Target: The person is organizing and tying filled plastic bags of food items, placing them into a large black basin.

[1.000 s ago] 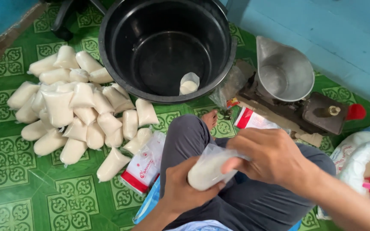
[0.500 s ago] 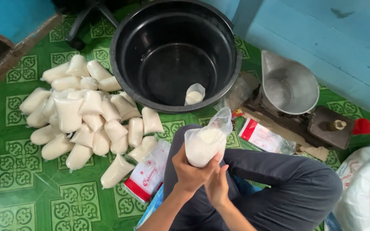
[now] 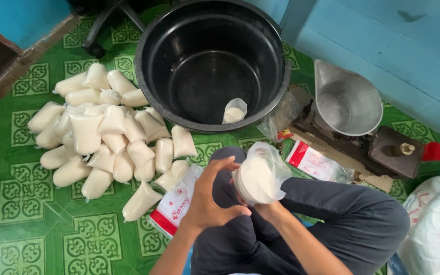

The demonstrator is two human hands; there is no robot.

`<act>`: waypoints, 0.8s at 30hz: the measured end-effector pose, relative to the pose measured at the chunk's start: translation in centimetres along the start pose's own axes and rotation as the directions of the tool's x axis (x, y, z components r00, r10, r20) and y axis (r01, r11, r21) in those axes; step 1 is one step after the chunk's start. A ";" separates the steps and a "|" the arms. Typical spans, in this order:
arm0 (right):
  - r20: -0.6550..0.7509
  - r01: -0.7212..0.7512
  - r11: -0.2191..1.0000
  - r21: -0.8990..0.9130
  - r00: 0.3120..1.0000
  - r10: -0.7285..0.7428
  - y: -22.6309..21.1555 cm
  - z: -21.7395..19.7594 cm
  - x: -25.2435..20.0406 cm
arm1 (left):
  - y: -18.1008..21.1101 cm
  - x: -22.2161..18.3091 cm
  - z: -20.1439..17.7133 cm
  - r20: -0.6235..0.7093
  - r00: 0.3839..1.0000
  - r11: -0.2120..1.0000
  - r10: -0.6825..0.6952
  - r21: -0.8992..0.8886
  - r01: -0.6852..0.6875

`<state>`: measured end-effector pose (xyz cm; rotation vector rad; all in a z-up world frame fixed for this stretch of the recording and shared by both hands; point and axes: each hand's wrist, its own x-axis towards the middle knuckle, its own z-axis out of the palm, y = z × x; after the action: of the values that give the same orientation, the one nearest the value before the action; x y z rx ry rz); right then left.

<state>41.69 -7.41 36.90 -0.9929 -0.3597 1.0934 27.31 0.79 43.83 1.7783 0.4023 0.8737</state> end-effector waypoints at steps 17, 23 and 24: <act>0.193 0.134 0.825 -0.549 0.981 -0.031 -5.0 3.2 0.6 | 2.6 2.5 0.7 0.155 0.985 0.739 0.074 -0.671 0.050; 0.247 0.192 0.693 -0.694 0.969 -0.021 -8.6 1.0 0.2 | -0.1 0.8 1.3 -0.034 0.998 0.938 0.051 -0.342 -0.060; 0.260 0.208 0.656 -0.726 0.965 -0.017 -9.2 0.7 0.2 | -0.3 0.6 1.3 -0.069 0.997 0.961 0.022 -0.274 -0.040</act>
<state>46.51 -7.84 44.70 -1.5504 -1.1278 0.9445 28.73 0.41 43.51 1.5061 0.2800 0.9636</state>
